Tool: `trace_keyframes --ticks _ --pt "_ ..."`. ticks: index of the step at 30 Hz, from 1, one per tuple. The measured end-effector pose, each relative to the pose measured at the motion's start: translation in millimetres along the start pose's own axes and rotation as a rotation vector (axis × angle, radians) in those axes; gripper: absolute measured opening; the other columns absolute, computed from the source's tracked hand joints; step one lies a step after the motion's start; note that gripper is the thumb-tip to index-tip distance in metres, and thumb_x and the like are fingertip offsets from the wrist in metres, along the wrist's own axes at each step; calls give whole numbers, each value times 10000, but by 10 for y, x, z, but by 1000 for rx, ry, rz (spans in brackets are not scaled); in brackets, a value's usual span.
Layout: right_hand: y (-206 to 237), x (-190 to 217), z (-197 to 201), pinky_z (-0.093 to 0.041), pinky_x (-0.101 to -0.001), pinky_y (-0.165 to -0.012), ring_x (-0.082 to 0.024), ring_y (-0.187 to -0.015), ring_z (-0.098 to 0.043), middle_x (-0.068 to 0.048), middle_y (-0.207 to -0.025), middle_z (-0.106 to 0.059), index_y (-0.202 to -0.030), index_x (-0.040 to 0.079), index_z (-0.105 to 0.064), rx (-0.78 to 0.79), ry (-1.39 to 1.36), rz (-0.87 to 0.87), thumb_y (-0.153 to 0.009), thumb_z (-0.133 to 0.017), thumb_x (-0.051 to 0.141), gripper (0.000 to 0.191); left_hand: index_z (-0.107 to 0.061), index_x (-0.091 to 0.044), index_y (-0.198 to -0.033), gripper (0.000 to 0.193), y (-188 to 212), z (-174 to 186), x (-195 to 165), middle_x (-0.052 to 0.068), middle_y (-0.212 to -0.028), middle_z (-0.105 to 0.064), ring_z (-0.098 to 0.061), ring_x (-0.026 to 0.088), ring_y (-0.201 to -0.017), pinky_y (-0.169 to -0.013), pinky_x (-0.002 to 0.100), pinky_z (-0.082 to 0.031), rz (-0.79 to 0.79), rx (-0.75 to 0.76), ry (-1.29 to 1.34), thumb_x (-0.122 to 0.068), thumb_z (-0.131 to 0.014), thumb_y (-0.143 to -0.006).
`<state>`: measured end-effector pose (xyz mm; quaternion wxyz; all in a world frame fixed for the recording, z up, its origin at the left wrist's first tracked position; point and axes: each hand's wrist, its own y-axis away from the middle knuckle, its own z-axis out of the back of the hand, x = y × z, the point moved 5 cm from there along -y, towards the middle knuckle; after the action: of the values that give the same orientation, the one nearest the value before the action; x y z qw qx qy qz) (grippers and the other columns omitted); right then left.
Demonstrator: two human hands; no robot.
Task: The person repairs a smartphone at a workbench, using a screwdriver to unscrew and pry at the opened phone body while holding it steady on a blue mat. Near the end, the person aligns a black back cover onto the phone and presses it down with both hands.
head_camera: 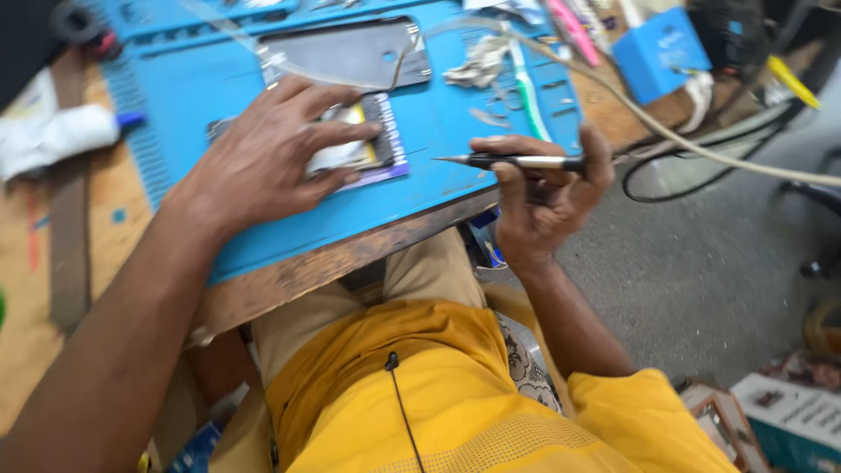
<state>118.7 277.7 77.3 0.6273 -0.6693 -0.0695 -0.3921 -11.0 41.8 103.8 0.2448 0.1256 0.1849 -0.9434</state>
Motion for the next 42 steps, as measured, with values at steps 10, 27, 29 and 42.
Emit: trace_keyframes --ticks 10,27,29,42 --pt "64 -512 1612 -681 -356 -909 -276 -974 -764 -224 -1084 -721 -1616 128 -157 -303 332 -85 -1202 -635 -8 647 -727 -296 -1301 496 57 -21 -10 47 -1498 -571 -515 288 -1316 -1131 441 -432 68 85 -81 -362 -810 -816" --pt "91 -613 1650 -739 -341 -874 -265 -996 -806 -218 -1177 -745 -1640 125 -218 -210 387 -102 -1197 -684 -3 656 -736 -320 -1295 486 80 -18 0 36 -1491 -579 -530 275 -1301 -1123 436 -452 68 49 -93 -393 -815 -821" --pt "91 -607 1654 -738 -342 -870 -267 -1003 -800 -230 -1249 -705 -1641 133 -221 -211 392 -77 -1196 -688 -7 660 -736 -318 -1297 485 84 -10 -7 30 -1488 -583 -532 273 -1302 -1127 431 -454 65 44 -87 -378 -816 -823" --pt "150 -306 891 -676 -382 -883 -300 -943 -765 -197 -1049 -739 -1630 215 -122 -150 32 -210 -1266 -663 39 676 -753 -209 -1288 484 99 55 4 111 -1402 -622 -532 342 -1297 -1103 492 -451 -85 -71 20 -252 -865 -819"
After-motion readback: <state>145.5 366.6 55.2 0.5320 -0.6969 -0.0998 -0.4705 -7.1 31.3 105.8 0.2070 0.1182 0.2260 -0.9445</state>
